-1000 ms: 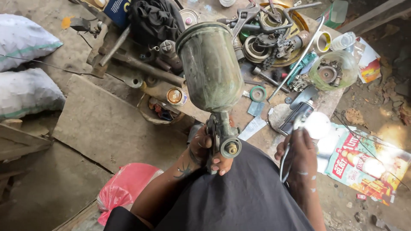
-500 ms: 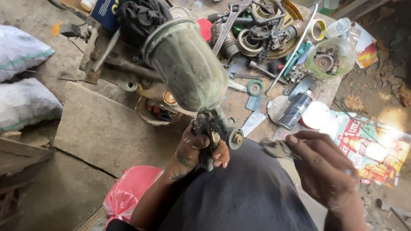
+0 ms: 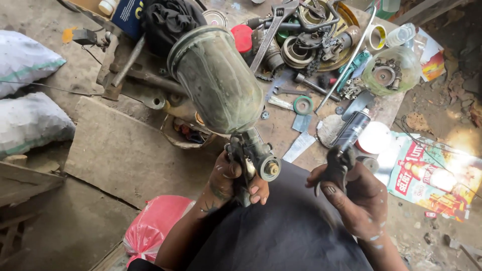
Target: The person disassembles a paint sprayer, removing the nozzle and internal components. They use a wrench to loosen parts and pliers to extract a small piece from the nozzle assembly. The person then reassembles the sprayer, screwing the nozzle back into place.
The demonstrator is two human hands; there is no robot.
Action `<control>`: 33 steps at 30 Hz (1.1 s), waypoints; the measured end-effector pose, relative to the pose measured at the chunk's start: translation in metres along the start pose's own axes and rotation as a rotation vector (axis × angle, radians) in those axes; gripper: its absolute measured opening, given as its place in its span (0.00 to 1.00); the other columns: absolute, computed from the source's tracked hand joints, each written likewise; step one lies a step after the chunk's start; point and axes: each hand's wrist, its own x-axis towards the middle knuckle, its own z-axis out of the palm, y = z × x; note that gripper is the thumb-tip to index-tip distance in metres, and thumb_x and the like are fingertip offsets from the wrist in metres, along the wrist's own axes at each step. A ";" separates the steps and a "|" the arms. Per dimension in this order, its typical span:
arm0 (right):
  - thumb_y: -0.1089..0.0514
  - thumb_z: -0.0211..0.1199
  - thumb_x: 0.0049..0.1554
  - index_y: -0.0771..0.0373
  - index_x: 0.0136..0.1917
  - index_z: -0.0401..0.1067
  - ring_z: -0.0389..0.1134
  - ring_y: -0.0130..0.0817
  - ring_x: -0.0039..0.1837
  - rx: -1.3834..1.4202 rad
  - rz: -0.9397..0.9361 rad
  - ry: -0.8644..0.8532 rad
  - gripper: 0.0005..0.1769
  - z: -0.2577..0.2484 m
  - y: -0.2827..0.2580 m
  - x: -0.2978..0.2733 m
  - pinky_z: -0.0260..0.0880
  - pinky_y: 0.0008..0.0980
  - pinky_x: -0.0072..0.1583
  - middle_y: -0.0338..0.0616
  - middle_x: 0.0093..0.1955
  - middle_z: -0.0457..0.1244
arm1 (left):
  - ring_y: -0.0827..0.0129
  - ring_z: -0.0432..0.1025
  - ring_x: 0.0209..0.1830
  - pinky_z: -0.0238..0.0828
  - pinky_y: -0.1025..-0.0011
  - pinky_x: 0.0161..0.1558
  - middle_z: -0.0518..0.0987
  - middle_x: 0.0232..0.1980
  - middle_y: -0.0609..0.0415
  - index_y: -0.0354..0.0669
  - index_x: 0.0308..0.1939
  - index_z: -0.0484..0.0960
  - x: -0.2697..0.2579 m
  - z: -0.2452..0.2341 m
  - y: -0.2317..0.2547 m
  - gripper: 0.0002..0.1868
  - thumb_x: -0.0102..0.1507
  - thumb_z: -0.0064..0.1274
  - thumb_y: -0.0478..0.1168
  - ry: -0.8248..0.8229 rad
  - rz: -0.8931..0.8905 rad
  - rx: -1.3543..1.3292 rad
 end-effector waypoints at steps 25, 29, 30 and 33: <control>0.71 0.63 0.51 0.67 0.60 0.65 0.66 0.25 0.36 -0.205 -0.209 0.228 0.24 0.038 0.009 0.010 0.70 0.21 0.40 0.45 0.42 0.67 | 0.55 0.74 0.33 0.75 0.57 0.34 0.80 0.42 0.35 0.40 0.75 0.62 -0.007 -0.007 0.006 0.35 0.66 0.60 0.36 -0.046 0.009 -0.130; 0.72 0.62 0.51 0.67 0.62 0.64 0.66 0.26 0.36 -0.147 -0.161 0.245 0.25 0.039 0.012 0.009 0.70 0.22 0.39 0.46 0.42 0.67 | 0.63 0.70 0.30 0.70 0.63 0.30 0.81 0.46 0.39 0.38 0.71 0.66 -0.005 0.003 0.008 0.32 0.65 0.63 0.35 0.002 0.028 -0.108; 0.72 0.62 0.52 0.67 0.62 0.63 0.65 0.25 0.35 -0.132 -0.168 0.239 0.24 0.040 0.012 0.010 0.69 0.22 0.39 0.45 0.42 0.66 | 0.66 0.67 0.28 0.67 0.67 0.27 0.80 0.44 0.40 0.36 0.68 0.68 -0.003 0.006 0.009 0.31 0.64 0.65 0.35 0.030 0.040 -0.060; 0.72 0.61 0.53 0.66 0.62 0.63 0.64 0.25 0.36 -0.131 -0.172 0.222 0.24 0.041 0.011 0.011 0.68 0.21 0.39 0.44 0.41 0.65 | 0.63 0.66 0.24 0.65 0.65 0.24 0.75 0.31 0.40 0.37 0.69 0.65 -0.004 0.007 0.011 0.36 0.61 0.65 0.34 0.043 -0.002 -0.056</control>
